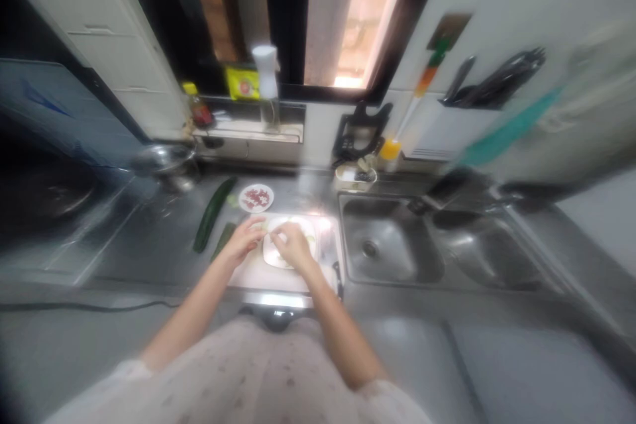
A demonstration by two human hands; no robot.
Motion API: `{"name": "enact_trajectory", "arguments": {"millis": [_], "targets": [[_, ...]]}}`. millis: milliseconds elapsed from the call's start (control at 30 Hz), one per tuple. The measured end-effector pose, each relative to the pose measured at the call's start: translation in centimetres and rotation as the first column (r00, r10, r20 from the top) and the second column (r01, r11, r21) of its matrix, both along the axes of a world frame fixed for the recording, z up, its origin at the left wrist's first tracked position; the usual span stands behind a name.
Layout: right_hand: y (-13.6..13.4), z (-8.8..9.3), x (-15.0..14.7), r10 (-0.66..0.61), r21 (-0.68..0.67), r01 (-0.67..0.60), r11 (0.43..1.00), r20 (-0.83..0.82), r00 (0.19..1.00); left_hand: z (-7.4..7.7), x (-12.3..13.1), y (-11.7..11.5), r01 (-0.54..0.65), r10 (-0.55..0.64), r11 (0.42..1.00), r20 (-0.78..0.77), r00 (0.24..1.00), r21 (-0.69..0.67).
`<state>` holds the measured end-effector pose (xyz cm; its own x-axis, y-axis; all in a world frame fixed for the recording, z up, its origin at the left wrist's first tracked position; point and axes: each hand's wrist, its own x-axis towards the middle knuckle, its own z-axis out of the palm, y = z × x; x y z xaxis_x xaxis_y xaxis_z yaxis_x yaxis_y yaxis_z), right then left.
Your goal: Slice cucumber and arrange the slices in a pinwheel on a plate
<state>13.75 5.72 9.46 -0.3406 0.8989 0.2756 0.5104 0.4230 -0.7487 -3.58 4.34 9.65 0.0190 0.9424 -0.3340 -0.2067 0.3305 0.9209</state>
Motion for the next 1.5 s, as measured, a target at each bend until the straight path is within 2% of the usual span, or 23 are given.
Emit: {"name": "enact_trajectory", "arguments": {"millis": [167, 633, 833, 1000, 1167, 1267, 1367, 1500], "targets": [[0.3, -0.6, -0.1, -0.020, -0.031, 0.020, 0.999, 0.000, 1.000, 0.1, 0.3, 0.2, -0.028, 0.028, 0.999, 0.010, 1.000, 0.026], [1.8, -1.4, -0.2, -0.029, -0.192, 0.036, 0.981, 0.041, 0.999, -0.9, 0.1, 2.2, -0.020, 0.038, 0.994, -0.164, 0.986, 0.110], [2.7, -2.4, -0.4, -0.036, -0.209, 0.059, 0.976, 0.111, 0.993, -2.5, -0.3, 3.6, 0.009, 0.031, 0.983, -0.218, 0.976, 0.182], [3.4, -3.9, -0.5, -0.033, -0.240, 0.087, 0.967, 0.220, 0.975, -4.9, -0.3, 4.7, 0.037, 0.043, 0.970, -0.317, 0.948, 0.242], [3.7, -5.2, -0.8, -0.012, -0.291, 0.130, 0.948, 0.375, 0.927, -8.0, -0.1, 5.4, 0.104, 0.006, 0.974, -0.481, 0.877, 0.202], [3.6, -5.6, -1.1, 0.011, -0.324, 0.147, 0.935, 0.438, 0.899, -9.0, -0.1, 5.4, 0.148, -0.041, 0.980, -0.587, 0.808, 0.135], [3.5, -5.8, -1.4, 0.006, -0.327, 0.173, 0.929, 0.481, 0.877, -9.3, 0.0, 5.3, 0.169, -0.048, 0.980, -0.692, 0.720, 0.107], [3.6, -6.0, -1.8, 0.025, -0.339, 0.192, 0.921, 0.544, 0.839, -8.8, 0.4, 5.3, 0.192, -0.044, 0.978, -0.810, 0.585, 0.086]]}}
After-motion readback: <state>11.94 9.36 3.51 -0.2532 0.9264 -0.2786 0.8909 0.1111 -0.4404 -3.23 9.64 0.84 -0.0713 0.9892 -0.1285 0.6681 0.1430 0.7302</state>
